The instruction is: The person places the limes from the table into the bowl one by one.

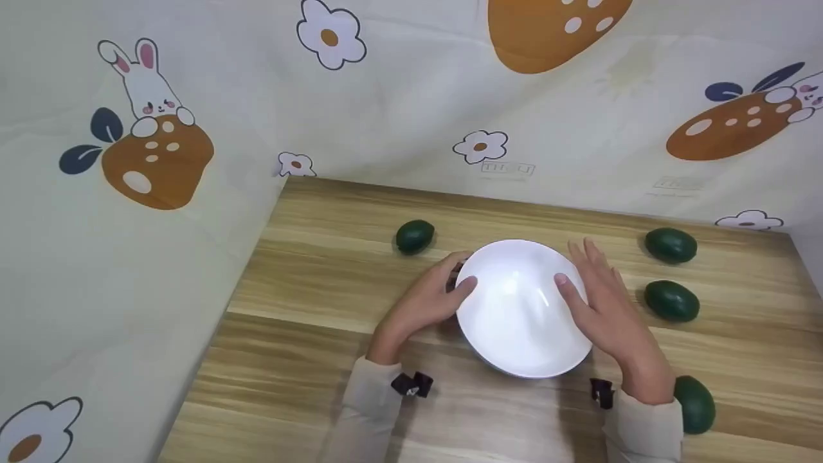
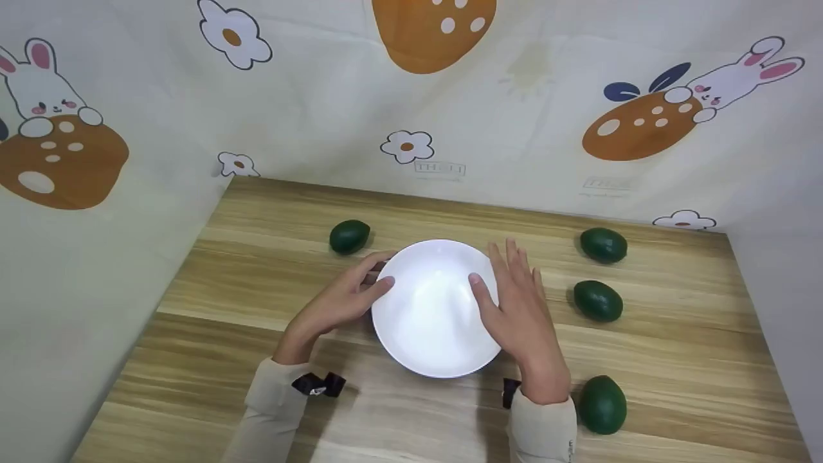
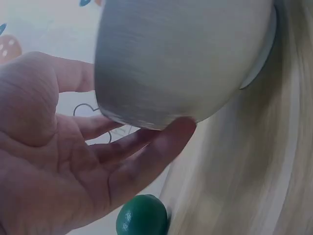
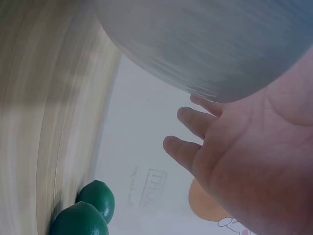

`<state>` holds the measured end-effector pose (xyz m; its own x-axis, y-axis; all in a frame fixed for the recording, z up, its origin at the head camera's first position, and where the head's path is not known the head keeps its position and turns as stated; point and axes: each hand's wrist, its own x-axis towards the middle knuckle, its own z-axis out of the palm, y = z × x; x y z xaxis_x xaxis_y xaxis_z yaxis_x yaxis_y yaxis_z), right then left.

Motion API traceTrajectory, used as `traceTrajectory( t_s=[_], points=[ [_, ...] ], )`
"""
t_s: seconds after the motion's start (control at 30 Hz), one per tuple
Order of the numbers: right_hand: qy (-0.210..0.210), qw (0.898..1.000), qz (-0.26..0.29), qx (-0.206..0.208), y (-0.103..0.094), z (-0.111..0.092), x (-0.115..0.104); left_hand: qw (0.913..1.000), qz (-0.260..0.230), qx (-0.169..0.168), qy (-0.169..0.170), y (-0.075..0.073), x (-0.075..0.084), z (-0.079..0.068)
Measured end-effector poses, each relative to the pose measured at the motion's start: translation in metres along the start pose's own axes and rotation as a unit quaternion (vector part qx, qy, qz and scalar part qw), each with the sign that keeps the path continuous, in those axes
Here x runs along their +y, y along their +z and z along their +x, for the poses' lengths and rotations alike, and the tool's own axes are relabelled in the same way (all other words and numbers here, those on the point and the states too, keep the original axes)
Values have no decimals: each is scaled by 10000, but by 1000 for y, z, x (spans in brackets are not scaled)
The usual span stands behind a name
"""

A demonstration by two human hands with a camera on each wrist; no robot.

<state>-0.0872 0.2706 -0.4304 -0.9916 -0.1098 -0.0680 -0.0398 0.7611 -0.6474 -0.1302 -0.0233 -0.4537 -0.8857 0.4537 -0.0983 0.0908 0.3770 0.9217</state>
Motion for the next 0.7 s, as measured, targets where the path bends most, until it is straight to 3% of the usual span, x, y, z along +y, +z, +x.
traceTrajectory(
  t_s=[0.1,0.23,0.4,0.57,0.7],
  points=[
    [25,10000,54,-22,-1,0,1,9970,-609,-453,120,-7,-5,0],
    [113,9999,110,-34,-2,-1,1,9842,-1464,-995,32,-17,-15,0],
    [163,9997,132,110,-3,-3,0,9672,-2209,-1249,-126,-22,-24,2],
    [-52,9970,28,766,-2,-4,-4,9611,-2442,-1271,-208,-22,-26,3],
    [-468,9875,-22,1505,0,-8,-4,9614,-2437,-1262,-187,-20,-26,3]
  ],
)
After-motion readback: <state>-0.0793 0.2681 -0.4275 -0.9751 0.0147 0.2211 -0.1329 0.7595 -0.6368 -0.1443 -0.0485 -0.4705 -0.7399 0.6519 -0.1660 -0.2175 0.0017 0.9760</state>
